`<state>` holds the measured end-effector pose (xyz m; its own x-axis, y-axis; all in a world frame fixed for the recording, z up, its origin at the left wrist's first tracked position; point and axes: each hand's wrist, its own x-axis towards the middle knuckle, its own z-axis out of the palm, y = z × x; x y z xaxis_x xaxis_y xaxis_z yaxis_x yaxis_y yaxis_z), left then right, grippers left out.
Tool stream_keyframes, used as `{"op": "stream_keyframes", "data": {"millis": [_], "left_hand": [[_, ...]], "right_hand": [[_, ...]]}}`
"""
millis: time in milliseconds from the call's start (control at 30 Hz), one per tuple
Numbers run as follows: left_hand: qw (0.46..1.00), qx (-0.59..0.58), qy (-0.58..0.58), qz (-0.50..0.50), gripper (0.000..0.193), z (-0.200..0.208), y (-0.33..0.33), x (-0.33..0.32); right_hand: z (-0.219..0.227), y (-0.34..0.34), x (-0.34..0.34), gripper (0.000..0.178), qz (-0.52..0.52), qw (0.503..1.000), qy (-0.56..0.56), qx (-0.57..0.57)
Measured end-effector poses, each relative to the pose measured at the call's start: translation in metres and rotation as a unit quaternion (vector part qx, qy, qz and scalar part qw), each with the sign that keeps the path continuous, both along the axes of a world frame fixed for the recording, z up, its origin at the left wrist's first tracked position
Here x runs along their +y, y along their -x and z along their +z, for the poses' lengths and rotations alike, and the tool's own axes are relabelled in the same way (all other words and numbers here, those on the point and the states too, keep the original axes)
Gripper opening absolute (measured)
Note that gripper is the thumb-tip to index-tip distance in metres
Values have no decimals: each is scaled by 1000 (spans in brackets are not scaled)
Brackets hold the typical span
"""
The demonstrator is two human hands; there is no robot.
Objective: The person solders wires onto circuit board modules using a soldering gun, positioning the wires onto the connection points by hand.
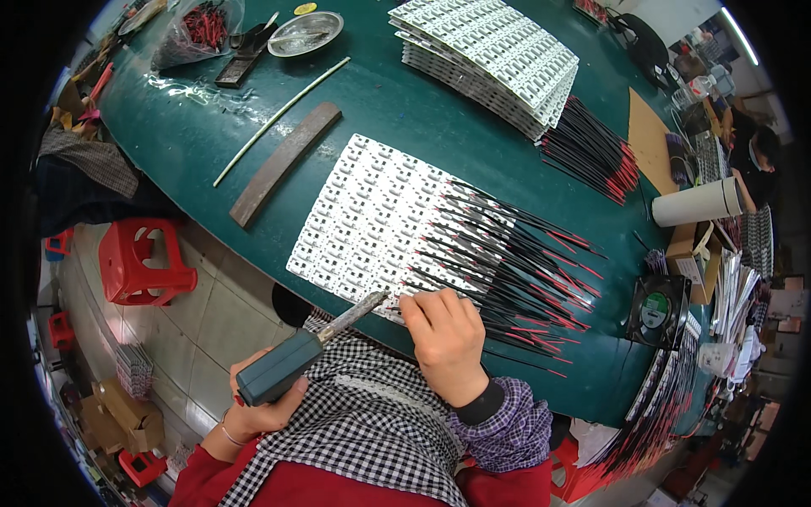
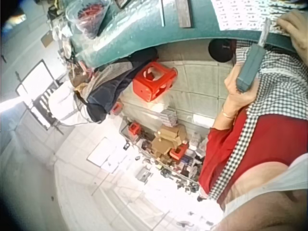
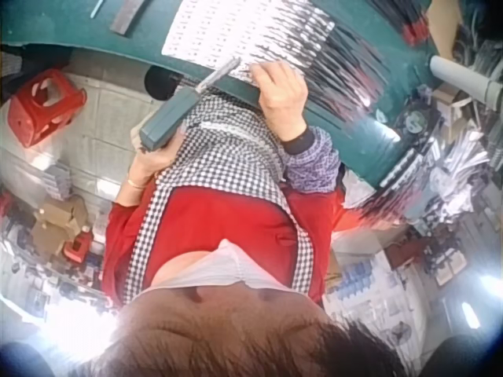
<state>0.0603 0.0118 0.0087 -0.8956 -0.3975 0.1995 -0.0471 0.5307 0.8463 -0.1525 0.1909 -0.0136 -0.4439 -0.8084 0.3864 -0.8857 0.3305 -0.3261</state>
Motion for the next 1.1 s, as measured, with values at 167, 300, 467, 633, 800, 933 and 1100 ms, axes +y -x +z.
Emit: {"op": "stream_keyframes", "data": {"millis": [167,300,467,633,800,933,1100], "left_hand": [[999,-31,-39,12,25,2,-4,0],[988,-60,-139,39,25,3,-16,9],[989,-12,-144,-44,34,-11,-6,8],[988,-9,-151,-20,33,-5,-9,12],[988,46,-149,13,35,-10,-15,15],[984,99,-137,51,42,-17,-14,21],[984,88,-142,56,44,-9,-16,20]], "right_hand": [[-5,5,-7,26,2,997,55,-59],[1,5,-4,25,14,998,40,-53],[0,2,4,22,-8,1000,27,-12],[-1,-3,-1,26,4,999,32,-32],[-1,-3,0,27,0,999,17,-33],[8,-9,-2,28,-4,999,38,-34],[6,-19,14,38,-48,996,72,-23]]}}
